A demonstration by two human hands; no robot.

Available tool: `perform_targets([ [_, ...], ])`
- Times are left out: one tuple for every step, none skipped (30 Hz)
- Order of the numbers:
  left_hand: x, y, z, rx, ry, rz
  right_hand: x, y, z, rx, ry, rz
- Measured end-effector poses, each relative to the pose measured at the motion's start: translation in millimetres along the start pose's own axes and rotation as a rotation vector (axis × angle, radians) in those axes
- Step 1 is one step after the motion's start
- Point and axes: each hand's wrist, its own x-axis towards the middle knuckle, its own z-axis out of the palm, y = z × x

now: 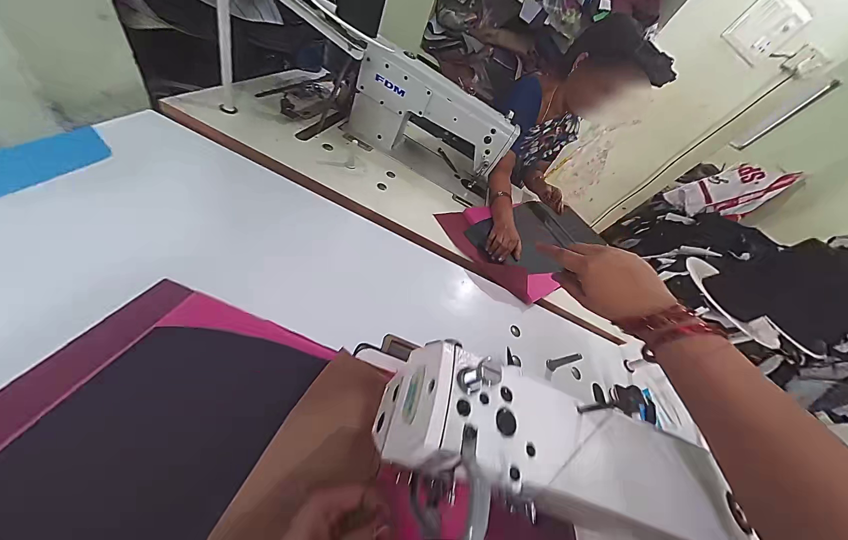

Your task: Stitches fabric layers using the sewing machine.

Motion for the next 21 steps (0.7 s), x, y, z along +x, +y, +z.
perform_targets([
  [-1, -4, 1, -0.019, 0.014, 0.01, -26, -6, -8, 0.031, 0.063, -0.017],
  [0, -10, 1, -0.04, 0.033, 0.043, -54, -13, -15, 0.049, 0.14, -0.015],
  [0, -16, 1, -0.052, 0.062, 0.095, -83, -21, -20, 0.042, 0.239, -0.002],
  [1, -20, 2, -0.057, 0.107, 0.148, -112, -30, -25, 0.038, 0.312, 0.036],
  [2, -21, 3, -0.057, 0.167, 0.197, -142, -39, -30, 0.03, 0.374, 0.08],
  [2, -21, 5, -0.052, 0.239, 0.235, -171, -50, -33, 0.024, 0.427, 0.122],
  [2, -18, 6, -0.039, 0.313, 0.261, -198, -61, -36, 0.023, 0.473, 0.164],
  [2, -14, 7, -0.013, 0.387, 0.268, -224, -73, -38, 0.026, 0.5, 0.213],
  [2, -9, 7, 0.041, 0.436, 0.253, -247, -82, -40, 0.043, 0.504, 0.26],
  [3, -3, 5, 0.15, 0.447, 0.225, -267, -89, -42, 0.065, 0.494, 0.31],
  [3, 3, 1, 0.309, 0.404, 0.184, -285, -94, -43, 0.09, 0.484, 0.364],
  [5, 11, -5, 0.486, 0.315, 0.133, -299, -94, -43, 0.109, 0.484, 0.416],
  [7, 22, -9, 0.667, 0.193, 0.063, -310, -90, -42, 0.124, 0.489, 0.467],
  [13, 32, -12, 0.854, 0.074, 0.0, -319, -80, -39, 0.134, 0.498, 0.523],
  [20, 38, -13, 1.013, -0.023, -0.048, -324, -67, -33, 0.142, 0.507, 0.59],
  [26, 40, -14, 1.117, -0.082, -0.054, -327, -51, -26, 0.152, 0.509, 0.666],
  [31, 40, -15, 1.19, -0.115, -0.043, -327, -34, -18, 0.17, 0.483, 0.748],
  [36, 39, -16, 1.24, -0.131, -0.029, -325, -18, -12, 0.213, 0.426, 0.84],
  [40, 37, -17, 1.266, -0.132, -0.019, -321, -4, -4, 0.253, 0.346, 0.936],
  [42, 34, -18, 1.266, -0.118, -0.01, -316, 8, 5, 0.295, 0.257, 1.018],
  [44, 29, -19, 1.249, -0.087, -0.003, -310, 17, 15, 0.33, 0.167, 1.089],
])
